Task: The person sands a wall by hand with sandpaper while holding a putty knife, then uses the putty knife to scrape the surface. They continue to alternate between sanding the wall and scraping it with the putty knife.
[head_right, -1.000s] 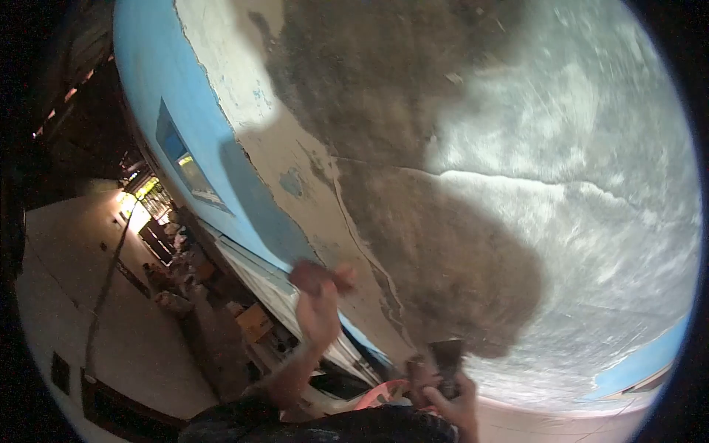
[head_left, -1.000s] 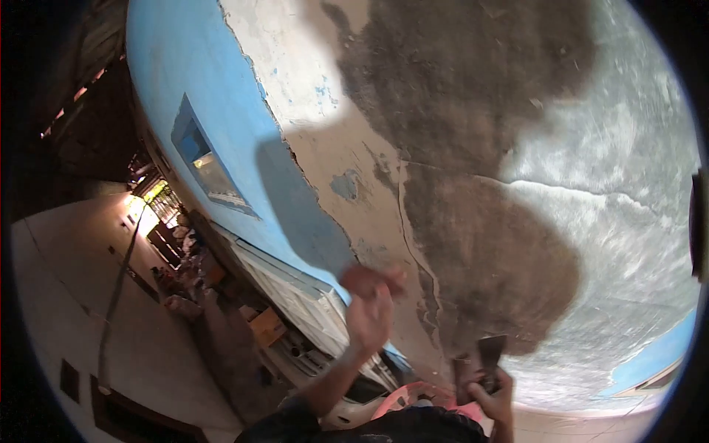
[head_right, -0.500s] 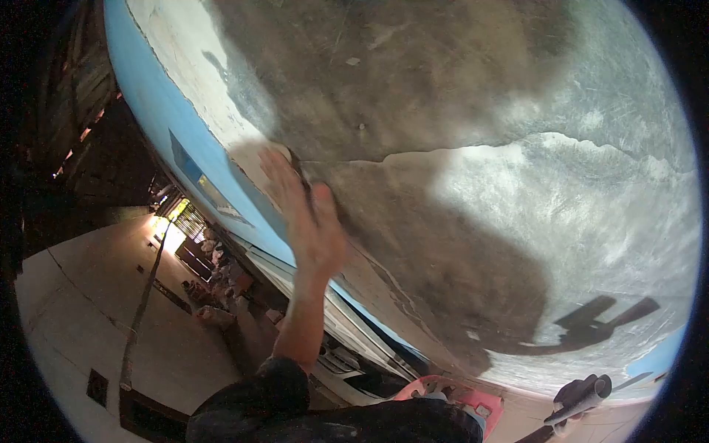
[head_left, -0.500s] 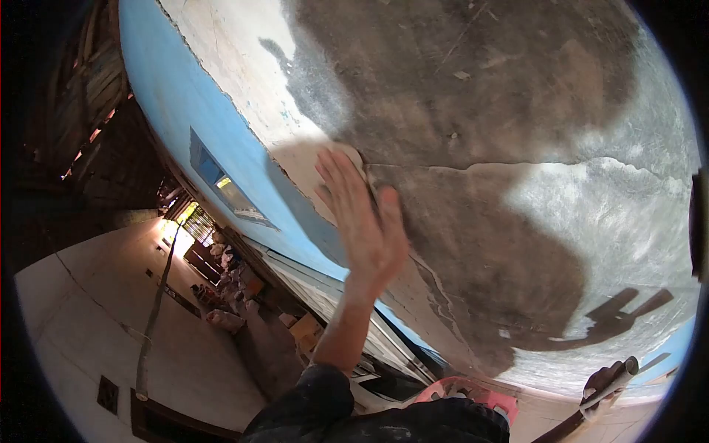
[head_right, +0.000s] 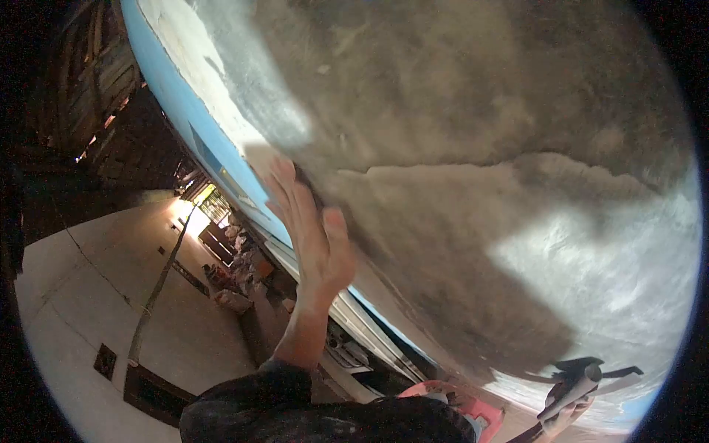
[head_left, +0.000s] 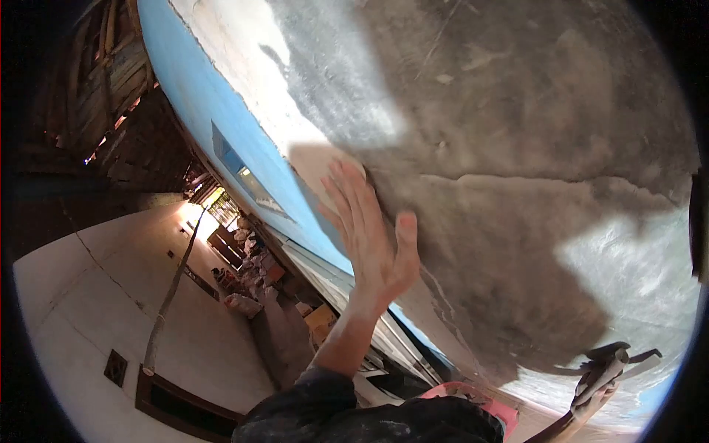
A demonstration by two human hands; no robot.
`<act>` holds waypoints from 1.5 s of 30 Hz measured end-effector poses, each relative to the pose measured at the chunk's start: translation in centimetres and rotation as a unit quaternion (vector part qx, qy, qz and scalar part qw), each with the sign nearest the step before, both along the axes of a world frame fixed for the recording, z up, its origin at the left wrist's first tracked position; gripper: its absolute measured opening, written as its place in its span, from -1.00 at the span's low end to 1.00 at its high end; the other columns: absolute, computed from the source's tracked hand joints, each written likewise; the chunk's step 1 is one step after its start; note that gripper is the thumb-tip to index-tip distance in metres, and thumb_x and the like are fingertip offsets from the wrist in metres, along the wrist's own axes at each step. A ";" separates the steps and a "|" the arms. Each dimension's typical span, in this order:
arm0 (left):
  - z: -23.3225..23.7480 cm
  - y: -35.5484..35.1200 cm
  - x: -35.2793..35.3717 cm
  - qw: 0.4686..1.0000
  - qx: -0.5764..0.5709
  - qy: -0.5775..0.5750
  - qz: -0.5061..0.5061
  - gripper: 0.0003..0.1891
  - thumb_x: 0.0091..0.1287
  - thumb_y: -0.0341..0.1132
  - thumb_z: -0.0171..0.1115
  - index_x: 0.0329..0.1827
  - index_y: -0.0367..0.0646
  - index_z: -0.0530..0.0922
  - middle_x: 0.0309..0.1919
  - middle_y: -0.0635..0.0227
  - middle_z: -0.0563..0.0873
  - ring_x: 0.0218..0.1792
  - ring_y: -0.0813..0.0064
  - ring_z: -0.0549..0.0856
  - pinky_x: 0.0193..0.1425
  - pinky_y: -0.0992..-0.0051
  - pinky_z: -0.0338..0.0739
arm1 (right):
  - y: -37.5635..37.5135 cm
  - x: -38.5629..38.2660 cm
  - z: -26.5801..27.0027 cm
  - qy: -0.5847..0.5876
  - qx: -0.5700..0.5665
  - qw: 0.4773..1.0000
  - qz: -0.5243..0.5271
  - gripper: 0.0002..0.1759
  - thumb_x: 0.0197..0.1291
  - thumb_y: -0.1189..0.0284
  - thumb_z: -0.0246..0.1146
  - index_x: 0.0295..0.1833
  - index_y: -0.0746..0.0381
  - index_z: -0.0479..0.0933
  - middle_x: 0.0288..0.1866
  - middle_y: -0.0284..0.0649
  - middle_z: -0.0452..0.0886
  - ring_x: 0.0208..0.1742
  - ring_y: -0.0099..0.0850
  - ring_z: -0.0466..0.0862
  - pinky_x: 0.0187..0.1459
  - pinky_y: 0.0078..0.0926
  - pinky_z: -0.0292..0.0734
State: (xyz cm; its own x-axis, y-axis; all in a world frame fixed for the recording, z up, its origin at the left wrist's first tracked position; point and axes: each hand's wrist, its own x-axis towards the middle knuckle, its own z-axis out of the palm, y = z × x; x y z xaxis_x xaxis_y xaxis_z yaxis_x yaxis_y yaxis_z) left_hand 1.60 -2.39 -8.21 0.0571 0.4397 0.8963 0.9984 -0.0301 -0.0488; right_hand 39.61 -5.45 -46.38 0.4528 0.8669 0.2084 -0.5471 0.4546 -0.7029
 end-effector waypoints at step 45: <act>0.2 2.7 -1.8 0.992 0.074 0.082 -0.053 -0.04 0.42 0.24 -0.19 0.51 -0.47 -0.26 0.48 -0.36 -0.23 0.53 -0.21 -0.31 0.47 -0.18 -0.44 | 0.7 -1.4 7.2 -0.408 0.022 0.903 -0.131 -0.71 0.31 0.30 0.07 -0.42 0.21 0.49 -0.58 -0.25 0.53 -0.61 -0.49 0.53 -0.56 -0.52 0.47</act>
